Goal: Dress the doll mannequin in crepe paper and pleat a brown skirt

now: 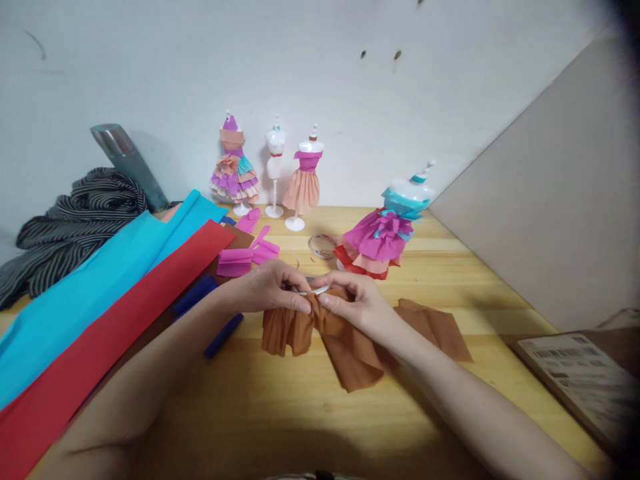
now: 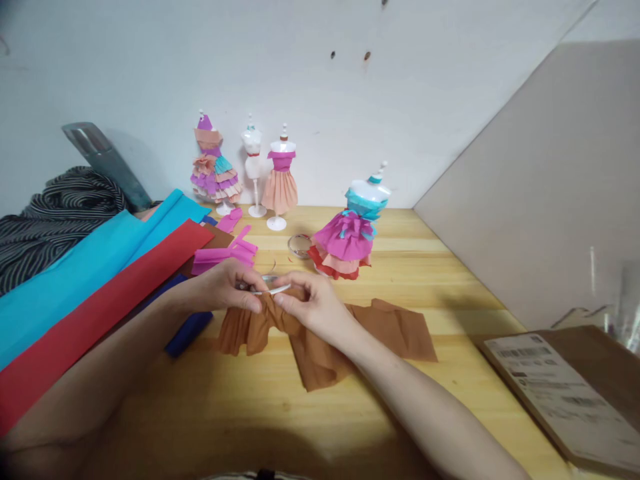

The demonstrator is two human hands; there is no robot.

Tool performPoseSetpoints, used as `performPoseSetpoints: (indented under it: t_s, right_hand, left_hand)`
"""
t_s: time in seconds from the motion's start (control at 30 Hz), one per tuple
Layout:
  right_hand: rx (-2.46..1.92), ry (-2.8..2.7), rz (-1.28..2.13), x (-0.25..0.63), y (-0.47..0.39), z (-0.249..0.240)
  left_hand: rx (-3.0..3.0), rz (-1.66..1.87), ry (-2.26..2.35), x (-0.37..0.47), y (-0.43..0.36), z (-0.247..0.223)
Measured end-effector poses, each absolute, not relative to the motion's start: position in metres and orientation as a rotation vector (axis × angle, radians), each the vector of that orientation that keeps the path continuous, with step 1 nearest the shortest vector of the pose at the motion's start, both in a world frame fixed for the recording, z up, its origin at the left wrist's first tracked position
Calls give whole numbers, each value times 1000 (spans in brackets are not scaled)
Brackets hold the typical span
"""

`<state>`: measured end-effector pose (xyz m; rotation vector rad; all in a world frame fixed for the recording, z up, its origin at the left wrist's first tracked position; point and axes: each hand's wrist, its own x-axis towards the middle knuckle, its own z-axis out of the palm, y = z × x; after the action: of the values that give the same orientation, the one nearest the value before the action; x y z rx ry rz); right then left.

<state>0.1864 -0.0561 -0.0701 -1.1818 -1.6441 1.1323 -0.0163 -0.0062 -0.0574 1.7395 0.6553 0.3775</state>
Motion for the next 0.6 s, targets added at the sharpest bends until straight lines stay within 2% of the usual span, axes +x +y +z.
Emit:
performPoseSetpoints:
  t_s: [0.13,0.3,0.47,0.6]
  right_hand:
    - [-1141,-1513,1423,190,-51,-80]
    - [-1114,-1259,1626,192,-53,-83]
    - [-1138,-1177,1674,192,-57,-75]
    - [-1160,-1245,1586,192,-54,-82]
  left_hand:
    - [1686,361,613,-19,-3,-63]
    - [1570,438,610,-24,0,-72]
    - [1516,386,580,-22,0,-73]
    - [1528,407,657,-17,-4,-70]
